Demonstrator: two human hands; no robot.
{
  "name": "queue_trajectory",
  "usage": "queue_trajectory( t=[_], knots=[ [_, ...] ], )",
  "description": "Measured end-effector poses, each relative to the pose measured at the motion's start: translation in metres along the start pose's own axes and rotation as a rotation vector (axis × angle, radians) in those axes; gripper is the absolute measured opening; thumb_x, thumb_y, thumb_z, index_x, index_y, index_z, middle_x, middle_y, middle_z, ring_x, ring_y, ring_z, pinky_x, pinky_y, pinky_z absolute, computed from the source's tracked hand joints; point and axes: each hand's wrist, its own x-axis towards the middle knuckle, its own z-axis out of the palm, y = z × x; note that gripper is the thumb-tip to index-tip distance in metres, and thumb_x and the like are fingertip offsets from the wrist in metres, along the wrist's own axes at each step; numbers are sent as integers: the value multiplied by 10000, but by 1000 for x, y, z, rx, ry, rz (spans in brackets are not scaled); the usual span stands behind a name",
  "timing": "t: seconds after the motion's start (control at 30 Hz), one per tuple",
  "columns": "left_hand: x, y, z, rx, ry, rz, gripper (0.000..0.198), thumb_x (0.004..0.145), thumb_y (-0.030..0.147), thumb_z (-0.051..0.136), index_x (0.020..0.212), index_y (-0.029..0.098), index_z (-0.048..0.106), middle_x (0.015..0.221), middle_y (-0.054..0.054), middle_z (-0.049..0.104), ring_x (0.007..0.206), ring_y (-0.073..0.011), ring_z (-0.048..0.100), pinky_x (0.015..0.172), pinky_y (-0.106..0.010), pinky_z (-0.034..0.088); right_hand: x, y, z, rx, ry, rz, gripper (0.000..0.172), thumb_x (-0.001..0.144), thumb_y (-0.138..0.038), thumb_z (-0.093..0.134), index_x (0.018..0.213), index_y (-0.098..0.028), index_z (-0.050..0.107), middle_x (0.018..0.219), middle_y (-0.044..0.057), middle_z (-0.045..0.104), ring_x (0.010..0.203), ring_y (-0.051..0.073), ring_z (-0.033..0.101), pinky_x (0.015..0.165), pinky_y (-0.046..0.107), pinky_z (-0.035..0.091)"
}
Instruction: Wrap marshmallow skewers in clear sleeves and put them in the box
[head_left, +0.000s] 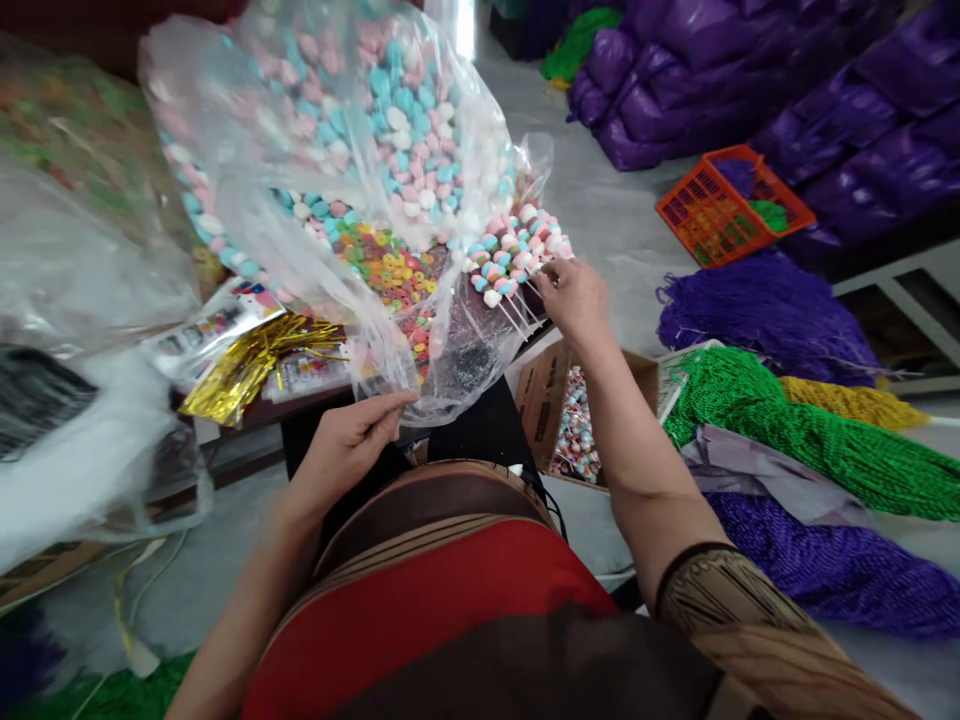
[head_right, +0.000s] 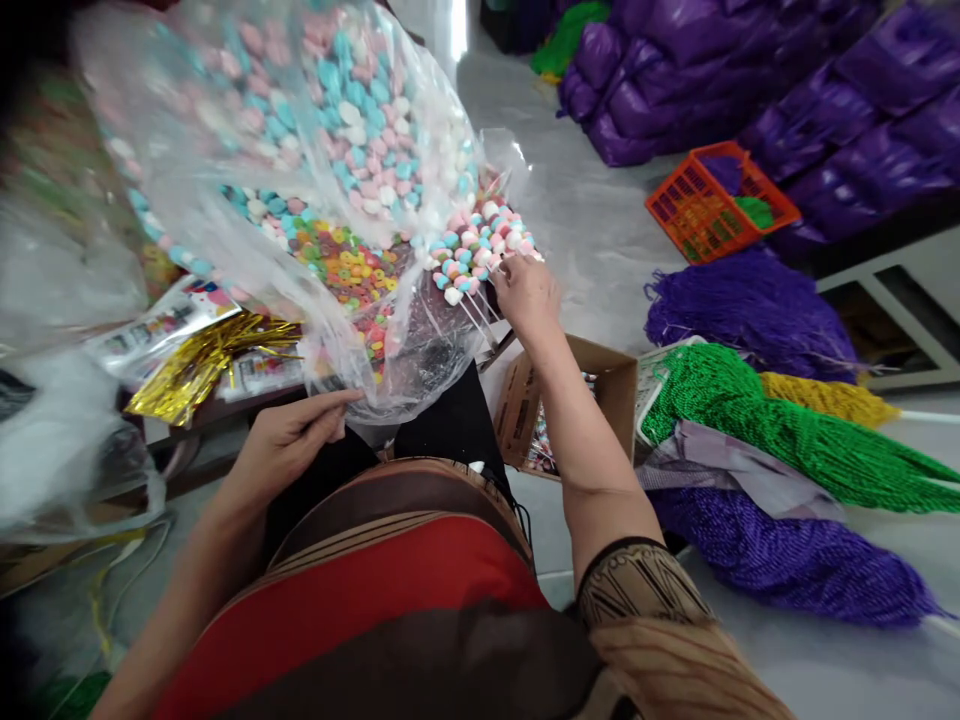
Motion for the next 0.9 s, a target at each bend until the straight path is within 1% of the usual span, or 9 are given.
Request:
queue_trajectory(
  t=[0.17,0.3,0.4,0.5,0.6,0.7,0.77,0.83,0.9],
  knots=[
    [-3,-3,6,-34,11,33,333,955,268,514,1096,190,805,691,-8,750,605,-114,666,653,-204,536,4,-5,4,-190,-149,43,280,919,-398,591,837,-176,741,904,185,762,875,295,673,754,395,493],
    [-2,-6,8,-40,9,71,327,953,227,511,1106,196,799,862,-39,813,734,-136,741,742,-226,566,7,-7,6,-215,-157,67,295,916,-402,572,837,-161,723,838,189,735,868,320,679,773,436,495],
    [0,-13,4,-13,97,52,308,956,242,518,1082,187,793,1008,-62,822,877,-156,760,817,-247,568,5,-11,3,-155,-108,147,217,905,-342,566,879,-178,706,818,185,719,854,335,692,799,473,487],
    [1,-28,-8,100,258,-21,283,963,253,513,1035,189,779,1014,-63,812,943,-181,741,876,-292,554,-1,-15,-6,22,-46,239,200,927,-349,524,906,-214,671,734,135,684,759,289,686,761,454,495],
    [4,-47,-25,368,420,-170,269,971,252,511,990,184,771,995,-94,786,987,-235,703,920,-362,518,-10,-21,-13,327,32,352,191,920,-438,504,863,-276,588,638,47,591,550,209,569,592,395,458],
    [10,-62,-36,628,429,-313,258,976,329,567,990,172,771,1008,-140,749,1032,-305,655,940,-431,468,-22,-38,-16,733,108,395,239,828,-490,614,742,-313,478,599,4,495,466,166,421,498,372,351],
    [15,-66,-37,718,367,-357,285,952,403,627,1030,165,762,1062,-162,729,1079,-342,626,945,-454,441,-32,-56,-16,965,39,365,318,751,-485,720,696,-315,456,597,-4,471,466,151,382,477,366,297],
    [21,-68,-35,760,307,-378,354,929,456,658,1085,149,742,1128,-183,711,1117,-369,606,940,-463,425,-44,-80,-13,1101,-128,335,319,727,-466,767,717,-310,489,644,-3,514,482,142,397,466,349,303],
    [28,-68,-32,782,276,-399,381,943,467,634,1117,139,720,1166,-192,702,1132,-378,600,929,-461,417,-57,-108,-8,1188,-364,296,311,745,-463,765,779,-294,506,707,-14,588,503,136,463,474,320,397]
  ],
)
